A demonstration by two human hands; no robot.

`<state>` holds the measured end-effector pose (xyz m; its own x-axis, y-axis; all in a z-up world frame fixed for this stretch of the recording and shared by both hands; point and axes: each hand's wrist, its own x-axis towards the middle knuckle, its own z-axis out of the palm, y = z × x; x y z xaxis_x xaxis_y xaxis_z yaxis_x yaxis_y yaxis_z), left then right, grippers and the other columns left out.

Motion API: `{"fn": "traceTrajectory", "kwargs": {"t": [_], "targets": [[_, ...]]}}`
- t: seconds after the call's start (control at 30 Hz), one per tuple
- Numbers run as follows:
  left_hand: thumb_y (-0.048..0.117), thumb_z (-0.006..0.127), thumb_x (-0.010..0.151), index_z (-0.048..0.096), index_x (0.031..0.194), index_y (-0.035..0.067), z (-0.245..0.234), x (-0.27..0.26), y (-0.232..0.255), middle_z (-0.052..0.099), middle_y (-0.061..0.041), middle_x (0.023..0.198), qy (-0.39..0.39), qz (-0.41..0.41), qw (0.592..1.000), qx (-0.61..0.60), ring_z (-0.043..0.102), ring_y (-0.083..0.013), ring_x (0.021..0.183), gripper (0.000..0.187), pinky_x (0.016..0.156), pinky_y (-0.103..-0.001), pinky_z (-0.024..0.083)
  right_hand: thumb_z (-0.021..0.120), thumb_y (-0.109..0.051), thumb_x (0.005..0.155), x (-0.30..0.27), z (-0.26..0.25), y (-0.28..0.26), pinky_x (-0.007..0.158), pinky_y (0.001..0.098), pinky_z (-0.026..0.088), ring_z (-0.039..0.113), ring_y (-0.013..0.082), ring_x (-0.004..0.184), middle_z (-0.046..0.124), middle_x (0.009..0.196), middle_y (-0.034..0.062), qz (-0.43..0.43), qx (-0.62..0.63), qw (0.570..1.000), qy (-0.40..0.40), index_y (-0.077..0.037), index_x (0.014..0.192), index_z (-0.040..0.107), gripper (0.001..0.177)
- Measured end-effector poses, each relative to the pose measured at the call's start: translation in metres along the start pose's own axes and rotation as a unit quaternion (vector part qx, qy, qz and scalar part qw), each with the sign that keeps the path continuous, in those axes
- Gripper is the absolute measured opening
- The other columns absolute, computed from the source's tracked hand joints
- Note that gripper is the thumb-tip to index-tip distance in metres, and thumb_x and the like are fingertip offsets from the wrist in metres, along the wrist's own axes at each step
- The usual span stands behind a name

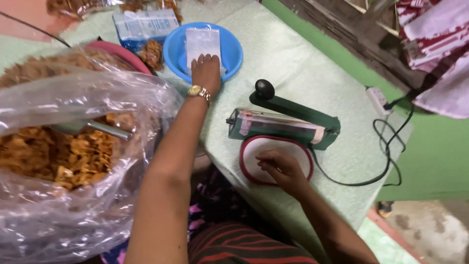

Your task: Scoop snacks from a bulk bag into smaller plastic bags, weigh them, and seal them with a heat sealer

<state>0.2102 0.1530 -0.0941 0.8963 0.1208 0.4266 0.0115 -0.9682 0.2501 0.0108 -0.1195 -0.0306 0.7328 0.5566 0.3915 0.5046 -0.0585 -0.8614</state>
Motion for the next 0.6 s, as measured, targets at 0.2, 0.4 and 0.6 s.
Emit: {"fn": "traceTrajectory", "kwargs": {"t": [0.2, 0.4, 0.6], "targets": [[0.007, 0.048, 0.076, 0.063, 0.073, 0.011, 0.044, 0.026, -0.022, 0.063, -0.008, 0.065, -0.010, 0.041, 0.998, 0.056, 0.065, -0.0342, 0.067, 0.016, 0.071, -0.055, 0.040, 0.058, 0.001, 0.079, -0.015, -0.011, 0.028, 0.061, 0.0343, 0.055, 0.064, 0.0189, 0.068, 0.063, 0.076, 0.0124, 0.031, 0.030, 0.999, -0.001, 0.003, 0.095, 0.064, 0.017], [0.001, 0.055, 0.066, 0.052, 0.078, 0.010, 0.022, 0.027, -0.025, 0.060, -0.007, 0.060, 0.035, 0.085, 0.990, 0.106, 0.059, -0.0304, 0.050, 0.015, 0.039, -0.040, 0.042, 0.053, -0.001, 0.083, -0.019, -0.012, 0.018, 0.069, 0.0219, 0.051, 0.063, 0.0146, 0.078, 0.060, 0.094, 0.0081, 0.059, 0.014, 0.997, -0.037, -0.002, 0.098, 0.061, 0.017], [-0.004, 0.053, 0.065, 0.050, 0.086, 0.005, 0.006, 0.024, -0.020, 0.057, -0.011, 0.060, 0.089, 0.074, 0.992, 0.054, 0.056, -0.0323, 0.050, 0.024, 0.036, -0.041, 0.040, 0.050, -0.001, 0.084, -0.024, -0.013, 0.022, 0.068, 0.0223, 0.049, 0.061, 0.0144, 0.076, 0.059, 0.094, 0.0083, 0.064, 0.036, 0.996, -0.042, -0.002, 0.099, 0.062, 0.019]]}}
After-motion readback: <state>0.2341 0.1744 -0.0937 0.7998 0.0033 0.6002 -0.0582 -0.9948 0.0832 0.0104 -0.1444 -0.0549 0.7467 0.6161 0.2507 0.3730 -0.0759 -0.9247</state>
